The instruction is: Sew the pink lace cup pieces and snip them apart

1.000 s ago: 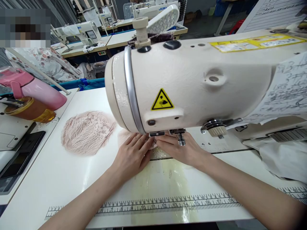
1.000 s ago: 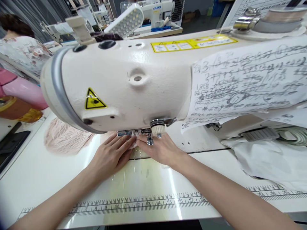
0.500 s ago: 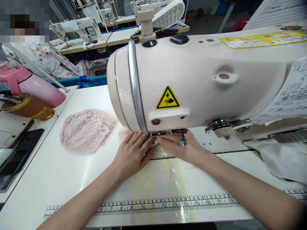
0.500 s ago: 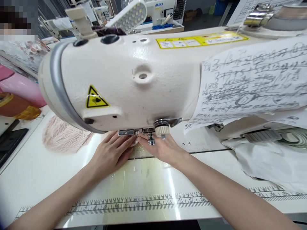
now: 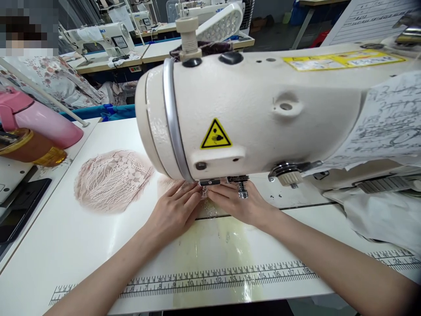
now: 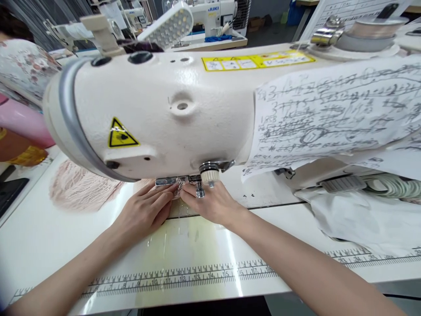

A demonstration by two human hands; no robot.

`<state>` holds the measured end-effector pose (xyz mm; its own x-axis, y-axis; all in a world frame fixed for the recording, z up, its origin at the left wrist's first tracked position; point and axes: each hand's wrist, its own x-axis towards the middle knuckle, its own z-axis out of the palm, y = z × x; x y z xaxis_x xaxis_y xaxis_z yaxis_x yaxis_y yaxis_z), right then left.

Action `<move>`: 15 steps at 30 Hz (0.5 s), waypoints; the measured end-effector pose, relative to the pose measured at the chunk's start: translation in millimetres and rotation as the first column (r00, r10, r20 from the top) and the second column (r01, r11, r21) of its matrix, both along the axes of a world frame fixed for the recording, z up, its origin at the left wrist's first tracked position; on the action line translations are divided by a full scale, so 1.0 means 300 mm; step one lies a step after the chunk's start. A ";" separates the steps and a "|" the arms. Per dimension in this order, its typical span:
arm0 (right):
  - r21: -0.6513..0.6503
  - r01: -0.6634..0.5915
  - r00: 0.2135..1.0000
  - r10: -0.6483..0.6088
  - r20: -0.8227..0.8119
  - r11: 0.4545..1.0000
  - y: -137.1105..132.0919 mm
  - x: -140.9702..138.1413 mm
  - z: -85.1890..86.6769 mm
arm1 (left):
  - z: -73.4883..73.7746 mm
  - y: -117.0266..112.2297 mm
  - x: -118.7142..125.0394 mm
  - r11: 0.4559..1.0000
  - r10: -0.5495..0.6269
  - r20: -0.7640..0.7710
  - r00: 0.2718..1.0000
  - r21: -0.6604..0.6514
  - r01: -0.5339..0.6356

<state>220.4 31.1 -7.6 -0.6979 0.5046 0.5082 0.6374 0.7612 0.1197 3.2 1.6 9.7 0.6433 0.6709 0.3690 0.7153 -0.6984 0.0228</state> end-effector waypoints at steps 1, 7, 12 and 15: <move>0.030 -0.002 1.000 0.002 -0.007 1.000 -0.003 -0.003 0.001 | -0.002 0.000 -0.001 1.000 0.006 -0.003 1.000 0.010 -0.006; -0.070 0.040 0.999 -0.041 -0.015 0.997 -0.017 -0.027 0.001 | -0.014 -0.004 -0.001 0.997 0.072 0.034 0.997 0.034 -0.073; -0.234 -0.033 0.987 -0.005 -0.158 0.972 0.003 -0.035 -0.014 | -0.021 -0.012 0.005 0.994 0.053 0.091 0.994 0.090 -0.061; -0.264 -0.165 0.972 0.111 -0.206 0.950 0.018 -0.037 -0.027 | -0.026 -0.012 0.003 0.990 0.070 0.126 0.990 0.111 -0.084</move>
<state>209.2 36.4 -15.6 -0.6768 0.5496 0.4897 0.5142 0.8290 -0.2198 4.3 -2.0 1.9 0.5371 0.6648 0.5192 0.7639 -0.6444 0.0349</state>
